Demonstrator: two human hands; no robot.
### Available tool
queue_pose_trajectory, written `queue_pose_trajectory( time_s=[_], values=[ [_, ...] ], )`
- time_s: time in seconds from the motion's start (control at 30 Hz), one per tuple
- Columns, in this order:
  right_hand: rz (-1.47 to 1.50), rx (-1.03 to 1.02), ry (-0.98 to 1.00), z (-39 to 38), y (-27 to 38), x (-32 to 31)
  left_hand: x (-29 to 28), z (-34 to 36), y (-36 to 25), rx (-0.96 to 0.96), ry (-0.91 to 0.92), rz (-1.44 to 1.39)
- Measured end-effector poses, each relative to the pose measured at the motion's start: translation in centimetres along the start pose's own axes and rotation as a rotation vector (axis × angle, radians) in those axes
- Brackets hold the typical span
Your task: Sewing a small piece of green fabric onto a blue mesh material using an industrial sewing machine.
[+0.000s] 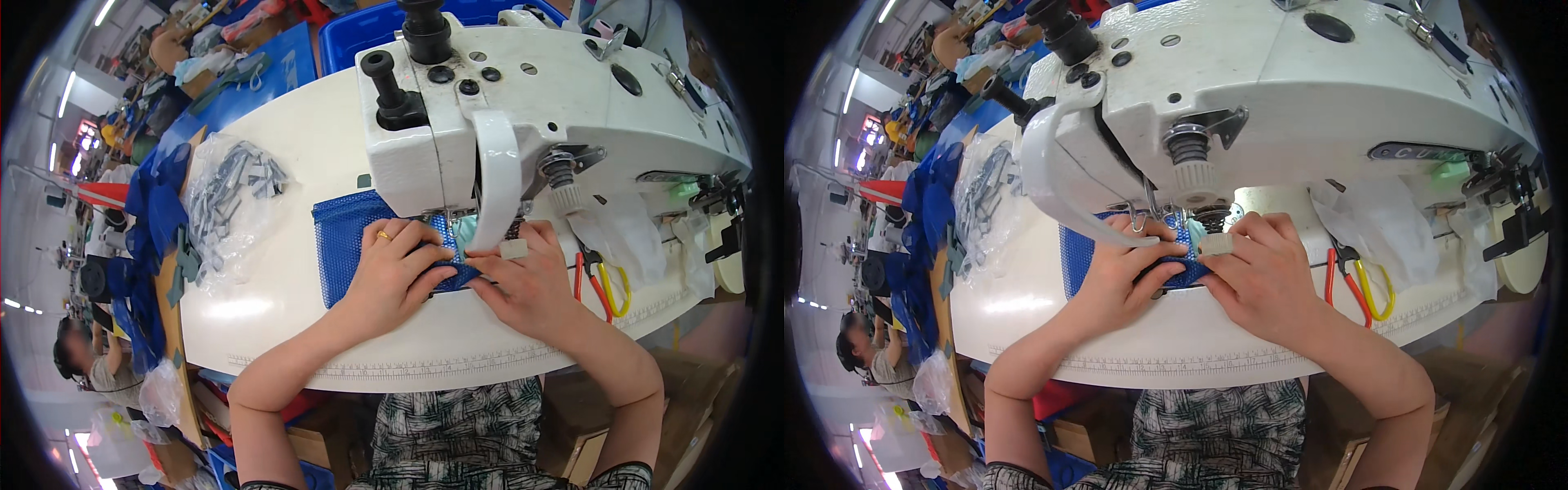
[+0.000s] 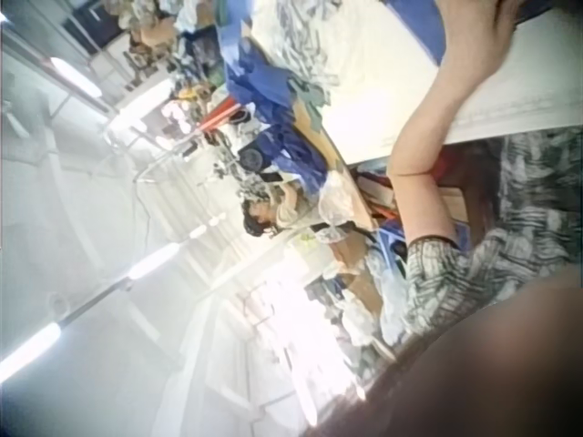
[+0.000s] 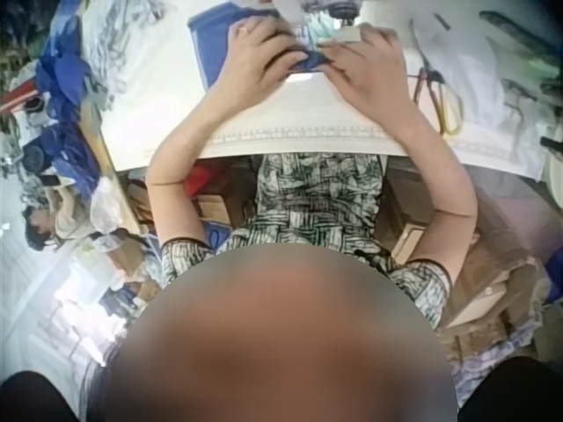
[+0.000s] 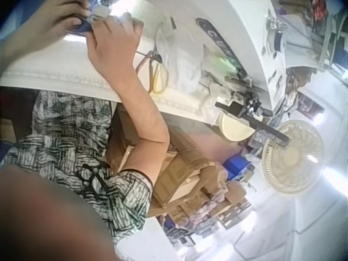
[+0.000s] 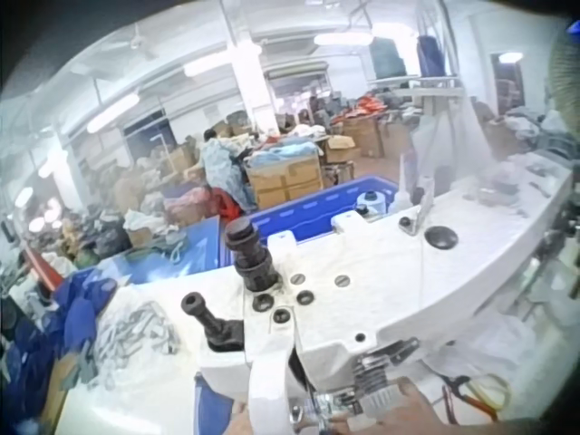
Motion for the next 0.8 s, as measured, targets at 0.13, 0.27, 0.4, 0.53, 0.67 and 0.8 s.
queue_pose_trajectory(
  time_s=[0.13, 0.27, 0.4, 0.53, 0.67, 0.8],
  values=[
    [0.025, -0.008, -0.045, 0.2, 0.3, -0.3, 0.4, -0.5, -3.1, 0.089, 0.076, 0.084],
    [0.039, -0.032, -0.026, 0.3, 0.4, -0.1, 1.0, -1.3, -4.2, 0.181, 0.081, 0.046],
    [0.089, -0.061, 0.023, -0.1, 0.3, 0.5, -0.5, -0.3, -3.4, 0.093, 0.03, -0.013],
    [0.092, -0.033, 0.004, 0.1, 0.2, 0.2, -0.7, -0.4, -0.7, -0.066, 0.005, 0.095],
    [0.062, 0.059, 0.0, 0.4, -0.3, 0.2, 0.3, -0.6, -1.2, -0.02, 0.059, 0.082],
    [0.07, 0.075, 0.025, 0.5, -0.5, 0.3, 0.4, -0.6, -1.4, -0.007, 0.064, 0.083]
  ],
)
Point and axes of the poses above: each hand's wrist, its own z-axis towards the middle knuckle, its own x-axis out of the palm, y = z × x, the point moved 10 cm from there along z, towards the middle knuckle, and after that the axes turned 4 degrees about z, right-handed, at the moved point
